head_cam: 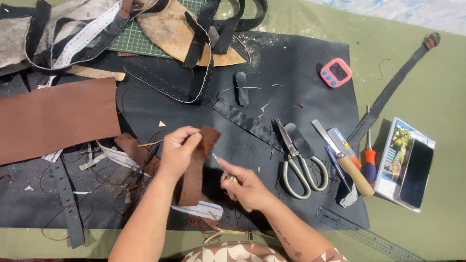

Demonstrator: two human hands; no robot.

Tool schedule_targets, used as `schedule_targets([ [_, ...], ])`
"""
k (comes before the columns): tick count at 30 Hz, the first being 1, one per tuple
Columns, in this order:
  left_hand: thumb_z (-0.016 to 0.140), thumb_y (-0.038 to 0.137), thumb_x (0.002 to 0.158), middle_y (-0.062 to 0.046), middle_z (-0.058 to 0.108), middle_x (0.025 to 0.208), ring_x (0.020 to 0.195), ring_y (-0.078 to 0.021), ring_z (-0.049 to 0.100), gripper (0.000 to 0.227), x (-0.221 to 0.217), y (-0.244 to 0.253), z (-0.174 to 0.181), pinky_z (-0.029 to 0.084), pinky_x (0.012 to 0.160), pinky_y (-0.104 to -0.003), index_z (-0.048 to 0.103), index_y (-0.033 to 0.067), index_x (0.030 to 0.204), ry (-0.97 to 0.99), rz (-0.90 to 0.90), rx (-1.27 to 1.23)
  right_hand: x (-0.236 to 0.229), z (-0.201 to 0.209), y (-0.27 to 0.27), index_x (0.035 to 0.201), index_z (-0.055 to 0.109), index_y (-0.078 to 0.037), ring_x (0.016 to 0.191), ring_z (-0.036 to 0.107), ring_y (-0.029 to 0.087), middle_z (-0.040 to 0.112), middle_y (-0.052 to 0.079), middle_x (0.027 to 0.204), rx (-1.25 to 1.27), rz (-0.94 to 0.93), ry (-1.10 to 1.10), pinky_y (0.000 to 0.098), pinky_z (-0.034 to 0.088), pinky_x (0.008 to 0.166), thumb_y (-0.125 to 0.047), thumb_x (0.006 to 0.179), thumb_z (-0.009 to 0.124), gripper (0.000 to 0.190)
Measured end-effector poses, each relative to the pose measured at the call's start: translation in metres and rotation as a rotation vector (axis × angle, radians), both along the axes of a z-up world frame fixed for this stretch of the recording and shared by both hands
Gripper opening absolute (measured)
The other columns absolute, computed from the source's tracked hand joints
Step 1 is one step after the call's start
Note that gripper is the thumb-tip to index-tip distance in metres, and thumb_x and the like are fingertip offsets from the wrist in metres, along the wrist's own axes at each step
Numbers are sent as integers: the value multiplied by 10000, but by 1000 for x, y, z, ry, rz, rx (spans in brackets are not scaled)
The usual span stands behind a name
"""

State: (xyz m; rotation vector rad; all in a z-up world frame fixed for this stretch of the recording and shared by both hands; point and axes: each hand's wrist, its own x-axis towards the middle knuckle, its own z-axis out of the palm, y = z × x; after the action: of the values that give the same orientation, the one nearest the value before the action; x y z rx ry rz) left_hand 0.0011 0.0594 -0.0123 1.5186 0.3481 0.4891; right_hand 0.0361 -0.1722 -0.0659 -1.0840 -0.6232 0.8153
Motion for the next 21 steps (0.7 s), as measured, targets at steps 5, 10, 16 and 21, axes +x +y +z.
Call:
schedule_targets([
  [5, 678, 72, 956, -81, 759, 887, 894, -104, 591, 124, -1, -6, -25, 527, 860, -354, 779, 21, 1008, 15, -8, -7, 18, -10, -4, 1433, 547, -10, 508, 614, 121, 676, 154, 820, -65, -173, -89, 257, 513, 447, -14, 937, 646, 506],
  [10, 692, 85, 946, -84, 771, 841, 828, -93, 602, 147, -1, -12, -13, 547, 792, -338, 794, 23, 1032, 50, -36, -27, 28, -3, -5, 1164, 720, 44, 459, 602, 126, 672, 120, 708, -184, -453, -173, 236, 465, 426, -66, 911, 707, 276],
  [16, 730, 54, 890, -55, 751, 771, 726, -106, 657, 242, 9, -35, -10, 552, 717, -283, 786, 63, 1125, 95, -141, -41, 25, 27, 1, 1028, 812, -85, 649, 578, 157, 656, 69, 850, -249, -664, -709, 273, 436, 570, -151, 802, 869, 243],
  [21, 674, 63, 928, -52, 777, 797, 725, -99, 652, 339, 7, -41, -23, 558, 705, -286, 724, 90, 1263, 108, -286, -59, 24, 21, 5, 1182, 769, -76, 760, 630, 207, 649, 114, 925, -305, -657, -714, 307, 491, 676, -219, 761, 921, 469],
])
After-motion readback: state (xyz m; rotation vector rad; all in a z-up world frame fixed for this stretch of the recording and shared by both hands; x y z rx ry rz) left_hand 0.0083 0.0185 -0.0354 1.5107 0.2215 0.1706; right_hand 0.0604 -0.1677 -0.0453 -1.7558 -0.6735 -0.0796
